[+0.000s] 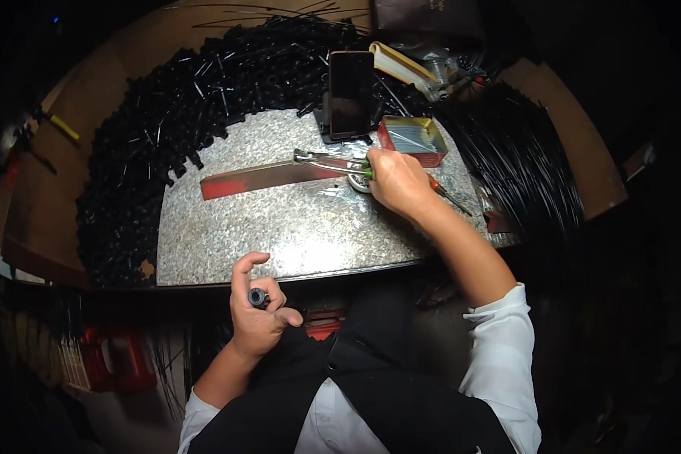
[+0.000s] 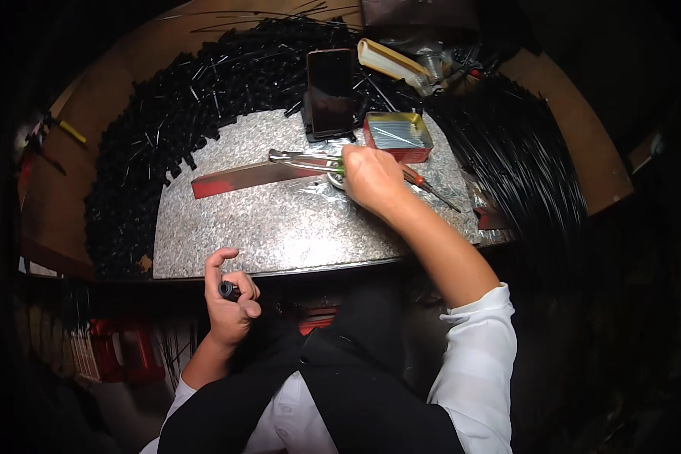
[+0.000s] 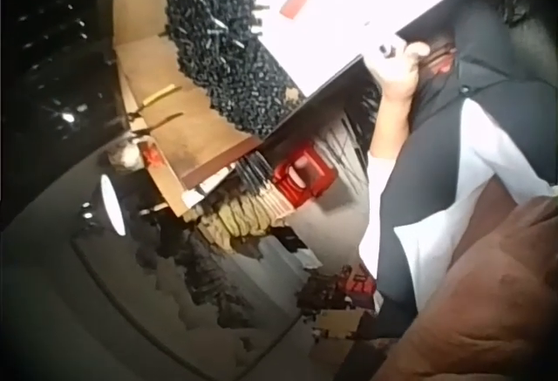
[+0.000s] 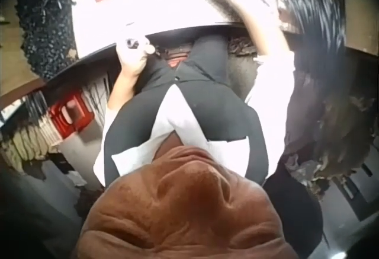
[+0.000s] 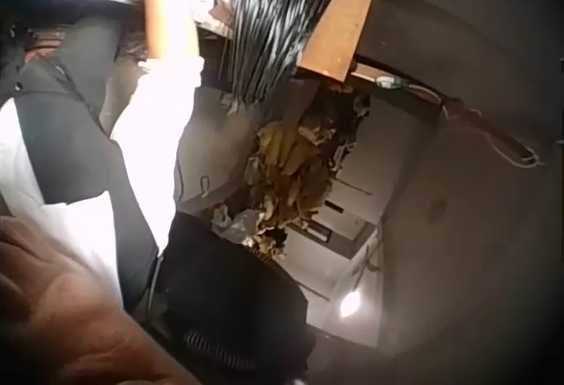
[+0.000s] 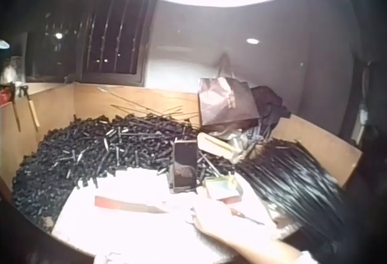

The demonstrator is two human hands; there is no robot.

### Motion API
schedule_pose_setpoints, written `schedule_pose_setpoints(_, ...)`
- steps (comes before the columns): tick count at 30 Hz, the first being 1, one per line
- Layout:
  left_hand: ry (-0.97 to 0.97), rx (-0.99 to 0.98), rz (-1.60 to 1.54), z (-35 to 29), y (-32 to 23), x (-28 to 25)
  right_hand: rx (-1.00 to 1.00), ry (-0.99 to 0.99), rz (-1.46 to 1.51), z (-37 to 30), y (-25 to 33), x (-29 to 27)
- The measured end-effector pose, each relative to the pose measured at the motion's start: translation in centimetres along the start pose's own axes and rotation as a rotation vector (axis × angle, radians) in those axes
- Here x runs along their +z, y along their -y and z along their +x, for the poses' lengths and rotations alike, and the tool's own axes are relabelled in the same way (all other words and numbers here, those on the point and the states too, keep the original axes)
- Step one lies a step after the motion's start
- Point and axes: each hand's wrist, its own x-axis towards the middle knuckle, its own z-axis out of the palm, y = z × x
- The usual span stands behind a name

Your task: Organizing, bundling, and securing black wires at a production workstation using manual tools.

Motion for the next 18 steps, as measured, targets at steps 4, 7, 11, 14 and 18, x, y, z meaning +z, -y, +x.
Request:
schedule_pose_setpoints(4, 0.037, -0.018, -0.008, 0.1, -0.2, 0.3, -0.085, -0.285, 0.340, -2.0, 2.7, -0.3)
schedule_pose_setpoints(7, 0.091, -0.053, 0.052, 0.2, -0.5, 0.6, 0.035, -0.102, 0.917, -4.2, 5.0, -0.3)
schedule_pose_setpoints(11, 0.128, 0.000, 0.178, 0.3, -1.1, 1.2, 0.141, 0.162, 1.512, -6.6, 8.0, 0.1)
schedule_pose_setpoints(14, 0.163, 0.058, 0.255, 0.5, -1.5, 1.3, 0.139, 0.178, 1.652, -7.7, 9.7, 0.8)
schedule_pose_setpoints(18, 0.162, 0.087, 0.284, 0.6, -1.8, 1.2, 0.151, 0.155, 1.689, -8.4, 10.7, 1.4)
